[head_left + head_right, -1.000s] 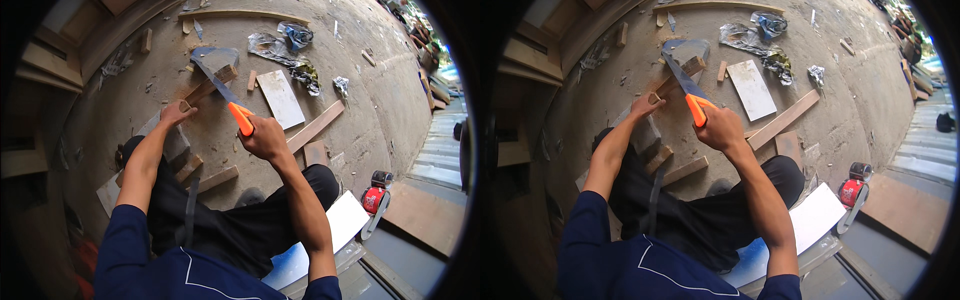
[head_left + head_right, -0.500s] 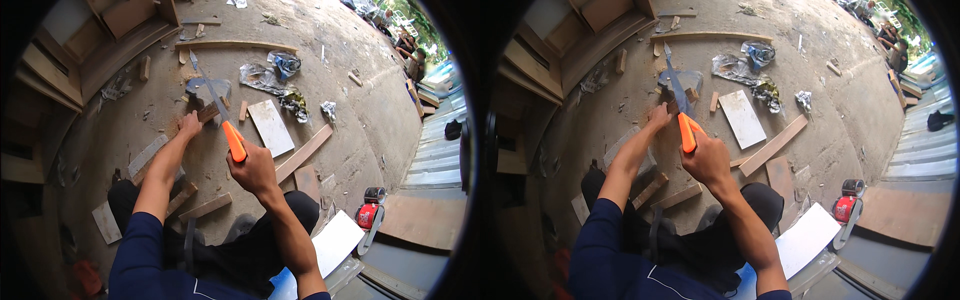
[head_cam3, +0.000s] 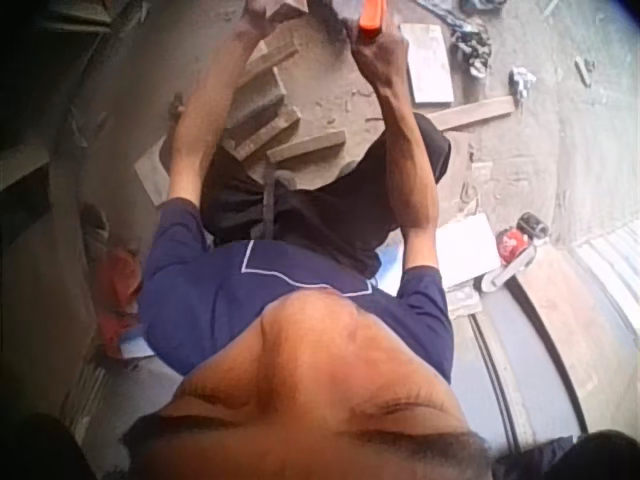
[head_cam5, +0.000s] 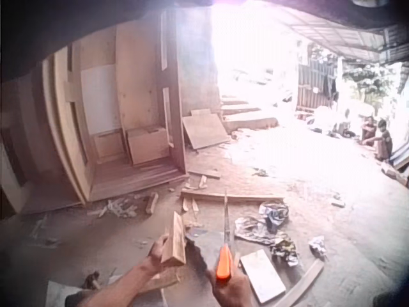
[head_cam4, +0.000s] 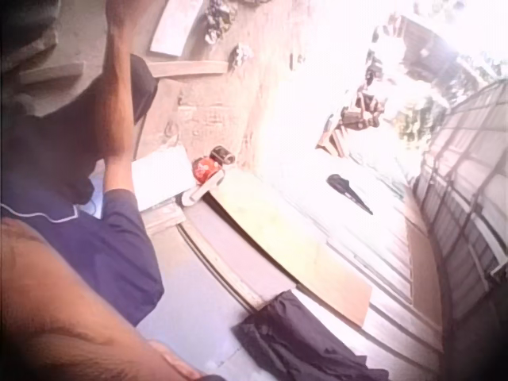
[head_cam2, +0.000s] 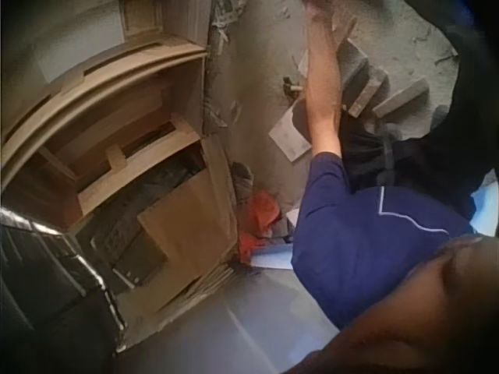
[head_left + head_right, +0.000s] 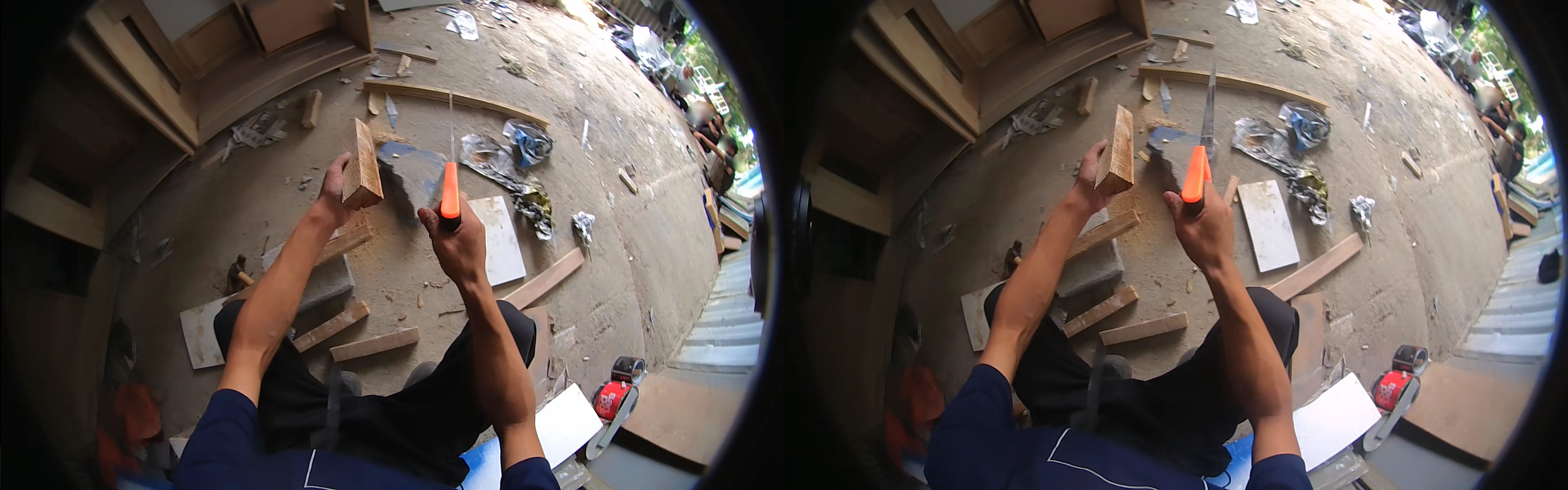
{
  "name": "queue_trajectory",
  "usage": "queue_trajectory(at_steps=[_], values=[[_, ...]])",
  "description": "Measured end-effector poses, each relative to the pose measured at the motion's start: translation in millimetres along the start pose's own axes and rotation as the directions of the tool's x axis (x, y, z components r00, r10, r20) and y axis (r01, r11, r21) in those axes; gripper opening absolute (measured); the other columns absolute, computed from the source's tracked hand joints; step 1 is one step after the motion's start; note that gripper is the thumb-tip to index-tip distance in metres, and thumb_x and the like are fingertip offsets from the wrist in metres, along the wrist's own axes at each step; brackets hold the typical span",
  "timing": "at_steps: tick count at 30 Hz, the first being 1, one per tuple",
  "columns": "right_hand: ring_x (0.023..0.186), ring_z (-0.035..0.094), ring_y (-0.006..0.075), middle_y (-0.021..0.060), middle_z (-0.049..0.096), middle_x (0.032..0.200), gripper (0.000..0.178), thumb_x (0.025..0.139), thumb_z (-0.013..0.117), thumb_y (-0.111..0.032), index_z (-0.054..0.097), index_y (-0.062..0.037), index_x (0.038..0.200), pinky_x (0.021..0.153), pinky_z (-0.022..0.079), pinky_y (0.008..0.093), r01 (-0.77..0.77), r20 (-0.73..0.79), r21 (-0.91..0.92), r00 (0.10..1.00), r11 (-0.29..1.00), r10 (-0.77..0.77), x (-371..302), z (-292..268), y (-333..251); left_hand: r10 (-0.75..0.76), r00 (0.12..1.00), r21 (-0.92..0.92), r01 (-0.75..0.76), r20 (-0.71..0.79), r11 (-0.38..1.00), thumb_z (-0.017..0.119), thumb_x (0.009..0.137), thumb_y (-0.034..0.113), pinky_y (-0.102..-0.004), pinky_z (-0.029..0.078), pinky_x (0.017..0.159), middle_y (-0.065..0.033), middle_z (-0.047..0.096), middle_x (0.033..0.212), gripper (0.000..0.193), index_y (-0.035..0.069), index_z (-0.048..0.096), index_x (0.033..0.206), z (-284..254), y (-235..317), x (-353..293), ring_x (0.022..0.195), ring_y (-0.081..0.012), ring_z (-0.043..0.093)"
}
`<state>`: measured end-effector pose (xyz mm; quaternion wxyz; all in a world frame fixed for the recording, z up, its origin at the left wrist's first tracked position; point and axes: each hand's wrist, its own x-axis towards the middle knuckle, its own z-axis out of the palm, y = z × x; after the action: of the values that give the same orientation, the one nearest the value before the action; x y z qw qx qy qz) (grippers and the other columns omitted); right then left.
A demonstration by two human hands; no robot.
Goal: The person sits on the floor and uses a hand saw to cut a small wooden plank resting on a concrete block. They hold the wood steady with one hand and saw with the other, then reposition the plank to continue cutting.
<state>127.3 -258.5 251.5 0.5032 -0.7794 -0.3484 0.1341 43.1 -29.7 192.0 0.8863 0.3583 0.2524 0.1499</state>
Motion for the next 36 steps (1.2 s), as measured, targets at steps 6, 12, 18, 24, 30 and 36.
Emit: queue_trajectory(at_steps=[6, 12, 18, 24, 30, 36], values=[[0.091, 0.067, 0.0199, 0.0126, 0.067, 0.105, 0.05, 0.077, 0.076, -0.017, 0.054, 0.0008, 0.119, 0.079, 0.052, 0.0312, 0.148, 0.193, 0.37, 0.954, 0.917, -0.232, -3.3, 42.5, -23.6, -0.115, 0.964, -0.145, 0.081, -0.238, 0.986, 0.034, 0.093, 0.047, -0.0274, 0.055, 0.065, -0.0045, 0.063, 0.099, 0.047, 0.012, 0.051, 0.12, -31.4, 0.8, -70.3, 0.079, -0.0178, 0.064], [0.094, 0.066, 0.0217, 0.0127, 0.067, 0.103, 0.048, 0.075, 0.077, -0.011, 0.056, -0.0008, 0.117, 0.081, 0.051, 0.0319, 0.216, 0.329, 0.333, 0.886, 0.918, -0.328, -9.1, 81.7, -36.1, -0.023, 0.957, -0.216, -0.042, -0.29, 0.976, 0.029, 0.094, 0.049, -0.0321, 0.055, 0.075, -0.0096, 0.062, 0.108, 0.055, 0.006, 0.049, 0.121, -30.3, -17.9, -106.2, 0.092, -0.0213, 0.064], [0.088, 0.064, 0.0352, 0.0152, 0.066, 0.096, 0.04, 0.076, 0.074, -0.016, 0.058, -0.0062, 0.112, 0.074, 0.051, 0.0385, 0.277, 0.418, 0.294, 0.824, 0.915, -0.384, -12.3, 90.9, -32.2, 0.151, 0.963, -0.111, -0.179, -0.222, 0.978, 0.039, 0.093, 0.055, -0.0366, 0.056, 0.078, -0.0134, 0.062, 0.109, 0.06, 0.003, 0.047, 0.123, -32.1, -23.4, -131.5, 0.093, -0.0258, 0.065], [0.089, 0.065, 0.033, 0.0139, 0.067, 0.096, 0.032, 0.081, 0.07, -0.014, 0.059, -0.0054, 0.109, 0.075, 0.051, 0.0378, 0.237, 0.513, 0.377, 0.751, 0.895, -0.415, -10.7, 97.8, -21.8, 0.156, 0.907, -0.026, -0.18, -0.39, 0.983, 0.049, 0.09, 0.056, -0.0376, 0.054, 0.078, -0.011, 0.064, 0.098, 0.056, 0.006, 0.054, 0.113, -38.4, -22.3, -151.4, 0.088, -0.0223, 0.065], [0.087, 0.067, 0.0255, 0.0121, 0.068, 0.098, 0.04, 0.077, 0.076, -0.017, 0.061, -0.0018, 0.11, 0.078, 0.05, 0.0304, 0.237, 0.6, 0.349, 0.687, 0.907, -0.41, -26.2, 115.9, -22.5, 0.196, 0.744, 0.113, -0.161, -0.638, 0.98, 0.062, 0.085, 0.051, -0.0371, 0.052, 0.081, -0.0095, 0.064, 0.097, 0.056, 0.003, 0.056, 0.112, -54.9, -35.1, -171.2, 0.088, -0.0197, 0.064], [0.081, 0.066, 0.0147, 0.009, 0.071, 0.093, 0.03, 0.078, 0.074, -0.015, 0.061, -0.0001, 0.101, 0.075, 0.051, 0.0297, 0.149, 0.667, 0.282, 0.68, 0.948, -0.305, -46.9, 142.3, -18.5, 0.164, 0.644, 0.102, -0.132, -0.747, 0.986, 0.066, 0.078, 0.055, -0.038, 0.048, 0.087, -0.0125, 0.059, 0.113, 0.072, -0.001, 0.052, 0.121, -99.3, -70.9, -191.9, 0.105, -0.0221, 0.057]])
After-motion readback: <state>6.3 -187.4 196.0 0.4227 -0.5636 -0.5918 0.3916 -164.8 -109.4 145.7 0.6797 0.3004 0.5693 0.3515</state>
